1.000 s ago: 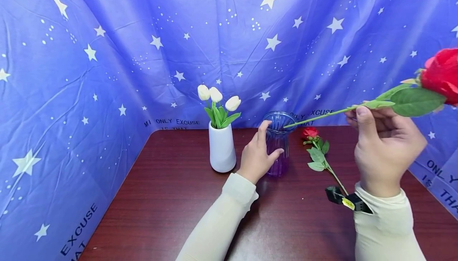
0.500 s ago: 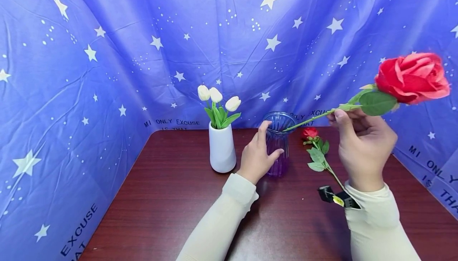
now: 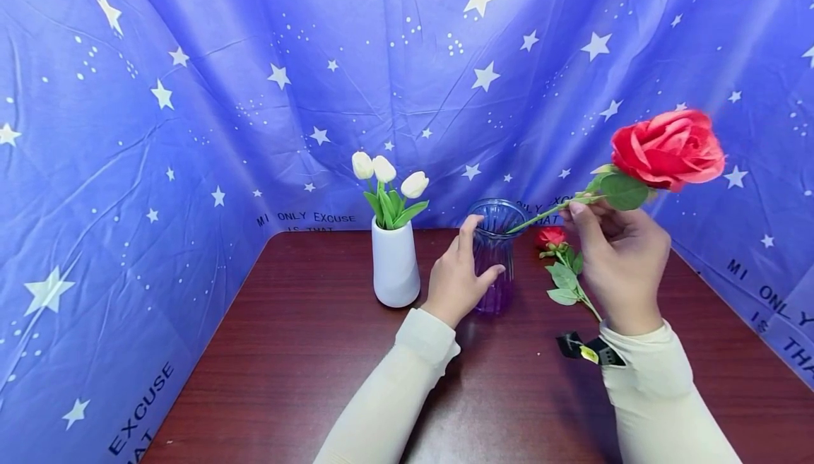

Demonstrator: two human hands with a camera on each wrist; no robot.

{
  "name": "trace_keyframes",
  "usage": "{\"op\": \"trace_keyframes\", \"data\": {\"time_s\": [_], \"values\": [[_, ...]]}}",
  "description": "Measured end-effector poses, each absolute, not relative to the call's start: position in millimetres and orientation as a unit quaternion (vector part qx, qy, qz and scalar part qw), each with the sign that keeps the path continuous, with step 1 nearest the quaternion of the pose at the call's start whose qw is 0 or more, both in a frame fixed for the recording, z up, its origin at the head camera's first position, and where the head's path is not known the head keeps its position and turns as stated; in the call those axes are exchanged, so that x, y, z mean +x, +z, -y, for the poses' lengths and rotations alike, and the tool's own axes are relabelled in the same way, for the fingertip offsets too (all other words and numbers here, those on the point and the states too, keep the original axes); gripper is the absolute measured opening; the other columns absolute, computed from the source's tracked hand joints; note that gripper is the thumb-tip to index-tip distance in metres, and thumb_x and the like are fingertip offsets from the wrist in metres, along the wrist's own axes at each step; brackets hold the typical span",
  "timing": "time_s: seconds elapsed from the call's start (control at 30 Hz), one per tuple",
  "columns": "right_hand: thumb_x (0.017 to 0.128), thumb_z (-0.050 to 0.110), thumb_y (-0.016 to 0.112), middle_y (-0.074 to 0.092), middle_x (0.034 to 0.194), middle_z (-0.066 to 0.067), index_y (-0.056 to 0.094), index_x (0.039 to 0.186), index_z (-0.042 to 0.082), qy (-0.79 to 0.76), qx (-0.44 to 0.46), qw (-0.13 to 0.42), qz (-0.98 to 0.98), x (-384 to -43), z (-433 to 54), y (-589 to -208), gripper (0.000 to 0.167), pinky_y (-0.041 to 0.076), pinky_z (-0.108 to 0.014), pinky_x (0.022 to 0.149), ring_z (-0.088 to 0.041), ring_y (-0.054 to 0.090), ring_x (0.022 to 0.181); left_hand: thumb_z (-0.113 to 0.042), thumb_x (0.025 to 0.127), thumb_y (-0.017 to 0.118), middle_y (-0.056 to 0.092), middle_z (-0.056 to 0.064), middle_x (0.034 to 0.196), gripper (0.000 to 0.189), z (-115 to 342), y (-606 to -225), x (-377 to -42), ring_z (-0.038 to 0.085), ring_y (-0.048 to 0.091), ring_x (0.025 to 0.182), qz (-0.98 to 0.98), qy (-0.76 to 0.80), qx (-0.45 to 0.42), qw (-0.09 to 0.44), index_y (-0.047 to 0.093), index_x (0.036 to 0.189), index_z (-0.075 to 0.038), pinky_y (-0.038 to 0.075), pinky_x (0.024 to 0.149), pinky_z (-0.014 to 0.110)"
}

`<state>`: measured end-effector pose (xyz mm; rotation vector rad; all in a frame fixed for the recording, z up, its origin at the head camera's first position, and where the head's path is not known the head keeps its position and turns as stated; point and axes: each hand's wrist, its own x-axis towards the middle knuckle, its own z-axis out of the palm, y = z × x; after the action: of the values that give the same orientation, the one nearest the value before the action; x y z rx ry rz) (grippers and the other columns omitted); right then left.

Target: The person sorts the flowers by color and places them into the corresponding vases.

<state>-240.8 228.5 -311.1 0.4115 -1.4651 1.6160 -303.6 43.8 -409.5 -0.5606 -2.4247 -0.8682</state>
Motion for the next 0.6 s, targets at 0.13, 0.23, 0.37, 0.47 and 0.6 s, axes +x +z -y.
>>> {"op": "trace_keyframes", "data": {"time_s": [0.13,0.23,0.37,0.47,0.6], "values": [[0.089,-0.005,0.074,0.078,0.084,-0.006,0.073,0.101,-0.015,0.609,0.128,0.441,0.647,-242.5,-226.8,-314.8,0.015,0.058,-0.017,0.070,-0.009,0.075,0.072,-0.045,0.086,0.083,0.063,0.002,0.141,0.097,-44.1,-410.0,-303.9,0.026,0.074,0.090,0.889,-0.320,-0.206,0.254,0.020,0.159,-0.033,0.060,0.074,0.042],[0.090,0.000,0.075,0.078,0.083,-0.005,0.077,0.101,-0.008,0.542,0.104,0.457,0.697,-243.5,-226.4,-317.3,0.013,0.055,-0.013,0.068,-0.002,0.073,0.072,-0.045,0.086,0.084,0.063,0.001,0.141,0.097,-44.4,-410.7,-304.1,0.026,0.074,0.089,0.889,-0.321,-0.206,0.254,0.020,0.159,-0.034,0.060,0.073,0.043],[0.090,0.003,0.077,0.078,0.083,-0.003,0.079,0.099,-0.003,0.520,0.091,0.457,0.716,-244.3,-225.5,-319.0,0.010,0.054,-0.011,0.067,0.001,0.073,0.072,-0.045,0.087,0.083,0.063,0.001,0.141,0.097,-44.6,-410.9,-304.2,0.026,0.074,0.089,0.888,-0.320,-0.208,0.255,0.019,0.159,-0.034,0.060,0.073,0.042],[0.090,0.007,0.079,0.076,0.081,0.006,0.080,0.097,0.000,0.515,0.078,0.452,0.724,-245.8,-224.8,-320.6,0.009,0.053,-0.011,0.065,0.002,0.071,0.070,-0.045,0.087,0.083,0.063,0.001,0.141,0.097,-44.6,-411.2,-304.3,0.026,0.074,0.088,0.888,-0.320,-0.209,0.258,0.019,0.159,-0.033,0.060,0.073,0.042],[0.088,0.011,0.081,0.069,0.075,0.021,0.080,0.092,0.003,0.494,0.060,0.452,0.740,-248.4,-224.3,-324.0,0.009,0.050,-0.010,0.063,0.006,0.066,0.066,-0.045,0.086,0.083,0.064,0.002,0.140,0.098,-44.4,-412.2,-304.6,0.026,0.074,0.088,0.887,-0.321,-0.208,0.259,0.019,0.159,-0.034,0.060,0.073,0.042]]}}
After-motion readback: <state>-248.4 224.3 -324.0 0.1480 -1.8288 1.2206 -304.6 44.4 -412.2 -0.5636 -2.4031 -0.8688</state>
